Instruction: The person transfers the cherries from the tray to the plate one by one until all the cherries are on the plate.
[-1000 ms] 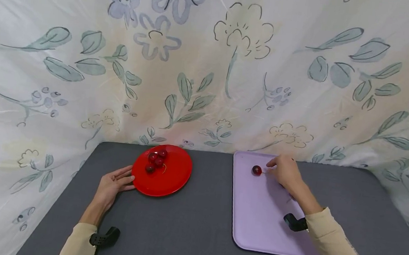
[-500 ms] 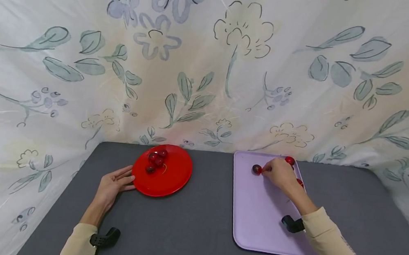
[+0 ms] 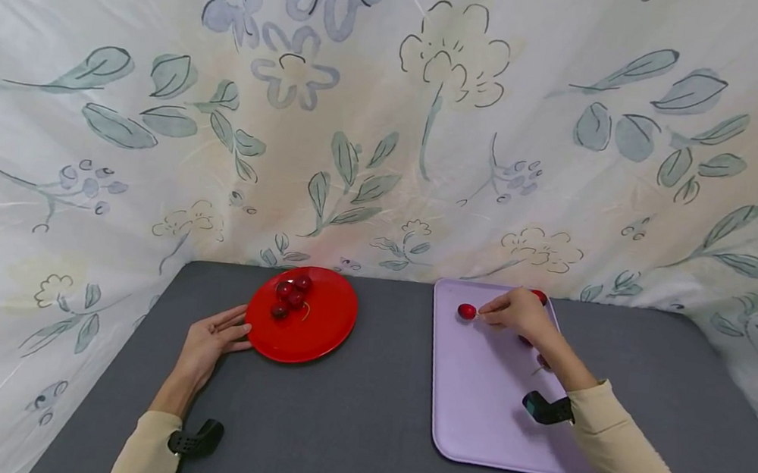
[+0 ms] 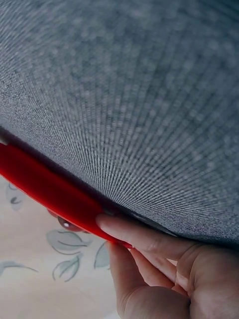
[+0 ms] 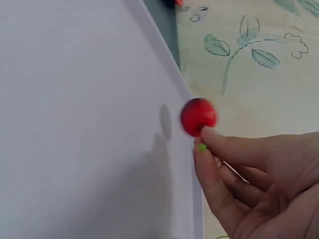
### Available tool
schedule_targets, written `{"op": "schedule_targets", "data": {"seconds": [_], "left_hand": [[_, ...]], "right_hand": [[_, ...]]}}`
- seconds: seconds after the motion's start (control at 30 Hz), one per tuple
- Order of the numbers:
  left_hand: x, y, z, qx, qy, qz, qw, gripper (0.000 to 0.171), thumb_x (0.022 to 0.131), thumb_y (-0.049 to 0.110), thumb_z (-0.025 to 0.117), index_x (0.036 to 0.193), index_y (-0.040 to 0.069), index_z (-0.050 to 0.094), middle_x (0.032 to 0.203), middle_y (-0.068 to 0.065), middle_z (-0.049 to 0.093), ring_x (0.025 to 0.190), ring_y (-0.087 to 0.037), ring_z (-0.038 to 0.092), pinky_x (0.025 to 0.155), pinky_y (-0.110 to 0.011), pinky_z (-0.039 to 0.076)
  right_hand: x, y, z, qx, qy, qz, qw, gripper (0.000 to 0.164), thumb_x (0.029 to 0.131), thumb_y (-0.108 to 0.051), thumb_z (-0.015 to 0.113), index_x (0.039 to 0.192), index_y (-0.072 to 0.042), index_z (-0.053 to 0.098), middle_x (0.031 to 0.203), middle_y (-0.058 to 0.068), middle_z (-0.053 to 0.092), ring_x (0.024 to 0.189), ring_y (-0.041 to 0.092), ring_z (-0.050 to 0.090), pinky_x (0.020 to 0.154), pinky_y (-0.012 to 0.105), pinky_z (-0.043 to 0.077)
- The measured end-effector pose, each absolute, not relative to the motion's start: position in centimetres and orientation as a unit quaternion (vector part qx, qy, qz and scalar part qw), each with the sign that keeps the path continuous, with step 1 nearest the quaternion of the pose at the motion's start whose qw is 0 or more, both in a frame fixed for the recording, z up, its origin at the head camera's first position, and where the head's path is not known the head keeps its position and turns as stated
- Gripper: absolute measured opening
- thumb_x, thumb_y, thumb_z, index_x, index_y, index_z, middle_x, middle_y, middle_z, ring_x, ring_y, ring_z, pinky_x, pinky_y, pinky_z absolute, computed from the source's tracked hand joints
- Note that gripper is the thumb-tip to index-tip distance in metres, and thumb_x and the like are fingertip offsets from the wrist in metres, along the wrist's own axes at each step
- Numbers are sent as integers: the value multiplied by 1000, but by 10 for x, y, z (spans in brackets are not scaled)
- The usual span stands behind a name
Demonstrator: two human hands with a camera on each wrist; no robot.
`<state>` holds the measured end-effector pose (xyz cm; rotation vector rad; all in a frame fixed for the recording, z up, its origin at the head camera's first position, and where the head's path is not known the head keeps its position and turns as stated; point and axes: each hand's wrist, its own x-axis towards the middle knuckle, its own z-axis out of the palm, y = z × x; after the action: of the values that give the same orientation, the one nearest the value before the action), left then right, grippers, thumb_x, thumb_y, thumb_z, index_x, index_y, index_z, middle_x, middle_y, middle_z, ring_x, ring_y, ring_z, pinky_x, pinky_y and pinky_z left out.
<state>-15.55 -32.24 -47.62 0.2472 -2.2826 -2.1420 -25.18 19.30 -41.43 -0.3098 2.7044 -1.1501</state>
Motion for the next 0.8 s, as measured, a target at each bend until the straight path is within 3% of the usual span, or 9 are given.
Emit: {"op": "schedule_targets", "data": {"seconds": [0.13, 0.4, 0.6, 0.8], "left_hand": [[-155, -323, -475, 78, -723, -687, 4, 60, 94, 12, 67, 146, -4, 40, 143, -19, 49, 99, -6, 68, 82, -32, 59], [-155, -322, -476, 79, -725, -684, -1, 60, 95, 13, 66, 147, -3, 40, 145, -21, 46, 100, -5, 67, 83, -33, 58], [-155, -323, -477, 77, -722, -687, 1, 58, 95, 10, 65, 146, -2, 42, 145, -22, 45, 102, -6, 67, 84, -34, 58], [-155, -323, -477, 80, -719, -690, 0, 59, 94, 12, 66, 146, -2, 42, 144, -21, 47, 101, -7, 67, 83, -33, 58]], "right_hand": [[-251, 191, -414, -73, 879, -454, 127, 24, 87, -8, 74, 105, 8, 73, 97, 19, 73, 81, 24, 71, 77, 36, 61], [-251, 184, -416, -64, 812, -557, 162, 32, 90, -5, 71, 115, 14, 66, 106, 21, 71, 86, 16, 71, 86, 39, 57], [-252, 176, -416, -61, 779, -599, 174, 34, 94, -2, 64, 122, 17, 59, 109, 20, 70, 89, 15, 71, 90, 40, 53], [-253, 166, -422, -60, 758, -628, 168, 32, 96, 2, 59, 123, 18, 57, 110, 19, 70, 88, 12, 71, 87, 34, 56]]}}
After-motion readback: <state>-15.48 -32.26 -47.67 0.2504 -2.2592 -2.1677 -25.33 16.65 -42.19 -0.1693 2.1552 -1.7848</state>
